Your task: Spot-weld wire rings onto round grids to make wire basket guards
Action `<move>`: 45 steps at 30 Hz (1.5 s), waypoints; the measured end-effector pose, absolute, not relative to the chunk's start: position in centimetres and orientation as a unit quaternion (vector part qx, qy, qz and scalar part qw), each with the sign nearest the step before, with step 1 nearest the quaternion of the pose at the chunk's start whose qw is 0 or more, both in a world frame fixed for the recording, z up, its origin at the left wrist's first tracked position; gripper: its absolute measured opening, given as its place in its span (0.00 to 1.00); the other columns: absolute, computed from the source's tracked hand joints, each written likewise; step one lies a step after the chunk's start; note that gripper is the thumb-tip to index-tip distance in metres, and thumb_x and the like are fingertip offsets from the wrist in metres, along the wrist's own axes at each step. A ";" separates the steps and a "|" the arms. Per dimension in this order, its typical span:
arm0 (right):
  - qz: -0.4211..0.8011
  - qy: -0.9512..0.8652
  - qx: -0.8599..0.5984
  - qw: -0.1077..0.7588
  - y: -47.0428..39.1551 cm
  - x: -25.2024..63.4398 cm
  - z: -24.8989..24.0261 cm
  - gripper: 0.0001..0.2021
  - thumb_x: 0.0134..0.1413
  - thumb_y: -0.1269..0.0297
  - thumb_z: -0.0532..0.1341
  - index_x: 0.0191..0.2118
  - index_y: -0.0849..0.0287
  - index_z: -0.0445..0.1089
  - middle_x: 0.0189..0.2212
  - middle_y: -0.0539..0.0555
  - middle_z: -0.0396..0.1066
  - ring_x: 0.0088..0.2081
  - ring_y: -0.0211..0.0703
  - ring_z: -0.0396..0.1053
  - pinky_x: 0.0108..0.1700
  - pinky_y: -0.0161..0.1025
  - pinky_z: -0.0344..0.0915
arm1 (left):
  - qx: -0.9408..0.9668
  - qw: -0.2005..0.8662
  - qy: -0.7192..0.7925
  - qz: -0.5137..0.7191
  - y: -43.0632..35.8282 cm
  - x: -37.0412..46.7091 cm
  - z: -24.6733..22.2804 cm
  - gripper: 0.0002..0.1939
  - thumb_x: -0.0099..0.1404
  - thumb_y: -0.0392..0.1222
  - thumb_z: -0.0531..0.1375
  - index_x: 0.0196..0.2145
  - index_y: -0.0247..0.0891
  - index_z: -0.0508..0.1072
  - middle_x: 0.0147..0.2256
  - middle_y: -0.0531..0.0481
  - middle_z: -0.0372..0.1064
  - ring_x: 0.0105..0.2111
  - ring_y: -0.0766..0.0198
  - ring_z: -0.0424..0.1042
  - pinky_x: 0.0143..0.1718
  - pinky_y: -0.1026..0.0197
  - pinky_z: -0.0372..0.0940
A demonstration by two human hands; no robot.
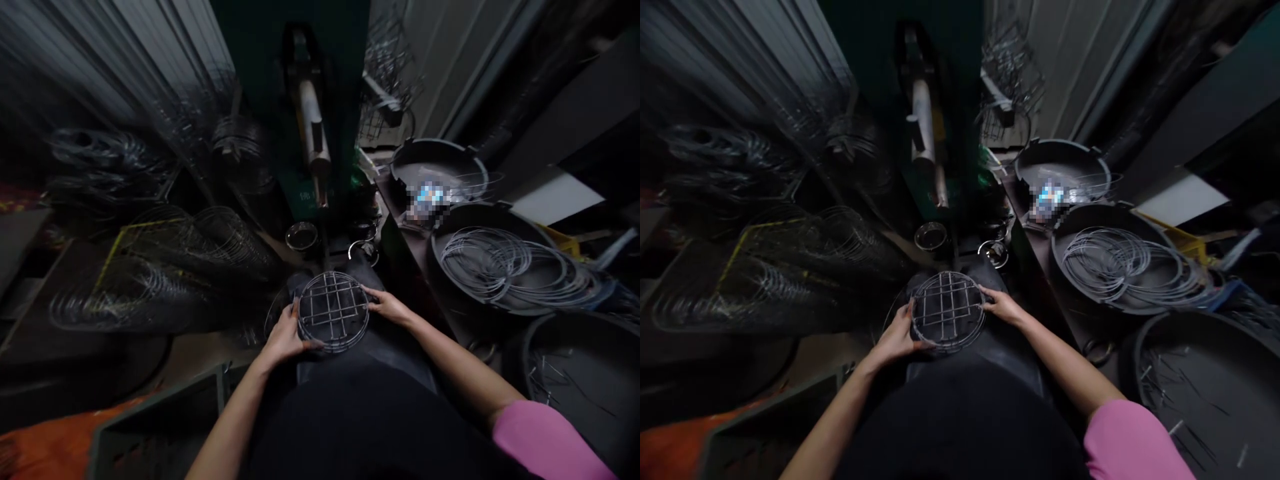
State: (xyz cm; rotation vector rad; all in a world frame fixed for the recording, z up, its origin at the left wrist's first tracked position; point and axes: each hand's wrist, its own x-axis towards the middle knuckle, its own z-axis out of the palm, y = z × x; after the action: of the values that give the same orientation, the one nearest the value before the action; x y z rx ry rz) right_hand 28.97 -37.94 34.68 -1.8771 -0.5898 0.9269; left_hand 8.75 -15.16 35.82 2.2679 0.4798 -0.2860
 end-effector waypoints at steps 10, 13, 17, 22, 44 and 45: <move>0.287 -0.253 -0.799 0.464 -38.2 28.1 33.4 0.29 0.40 0.74 0.66 0.53 0.54 0.67 0.49 0.53 0.69 0.52 0.51 0.65 0.58 0.50 0.56 | 0.915 0.295 0.253 -0.108 -16.9 9.4 34.5 0.63 0.38 0.58 0.67 0.63 0.33 0.40 0.60 0.31 0.43 0.59 0.38 0.50 0.53 0.44 0.55; 0.271 -0.257 -0.802 0.466 -38.4 27.9 33.6 0.25 0.43 0.71 0.64 0.52 0.55 0.68 0.48 0.54 0.70 0.51 0.51 0.67 0.56 0.49 0.59 | 0.890 0.373 0.251 -0.074 -15.8 9.0 34.0 0.62 0.35 0.54 0.68 0.63 0.36 0.44 0.60 0.35 0.44 0.59 0.41 0.49 0.55 0.45 0.54; 0.236 -0.201 -0.811 0.496 -38.7 27.9 34.3 0.17 0.53 0.64 0.57 0.49 0.59 0.70 0.46 0.56 0.72 0.48 0.48 0.69 0.54 0.48 0.62 | 0.762 0.584 0.279 -0.036 -13.1 8.2 34.7 0.47 0.43 0.54 0.67 0.59 0.40 0.58 0.49 0.44 0.62 0.47 0.54 0.64 0.48 0.55 0.61; 0.222 -0.190 -0.813 0.504 -38.1 27.8 34.8 0.20 0.48 0.64 0.61 0.49 0.61 0.70 0.46 0.59 0.72 0.49 0.51 0.68 0.54 0.49 0.61 | 0.589 0.714 0.379 0.025 -13.2 9.3 36.6 0.40 0.49 0.57 0.64 0.56 0.37 0.62 0.24 0.55 0.62 0.22 0.71 0.60 0.21 0.70 0.53; 0.185 -0.286 -0.826 0.449 -36.6 27.2 35.5 0.19 0.53 0.67 0.55 0.51 0.58 0.69 0.45 0.57 0.72 0.47 0.49 0.70 0.52 0.47 0.64 | 0.697 0.651 0.300 -0.015 -14.2 10.5 36.6 0.31 0.58 0.53 0.57 0.57 0.37 0.63 0.56 0.44 0.61 0.59 0.54 0.55 0.59 0.52 0.49; 0.185 -0.286 -0.824 0.453 -36.7 27.2 35.5 0.19 0.53 0.66 0.55 0.51 0.58 0.69 0.46 0.57 0.72 0.47 0.49 0.69 0.52 0.47 0.64 | 0.676 0.671 0.303 -0.040 -13.9 10.1 36.8 0.32 0.58 0.53 0.57 0.58 0.39 0.61 0.57 0.45 0.60 0.58 0.54 0.56 0.59 0.52 0.50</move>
State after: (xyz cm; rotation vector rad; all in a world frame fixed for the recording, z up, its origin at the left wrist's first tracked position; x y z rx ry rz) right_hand 27.17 -36.71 35.50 -2.0338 -0.7068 0.4562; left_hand 10.10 -13.89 36.83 1.5228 0.6835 -0.0906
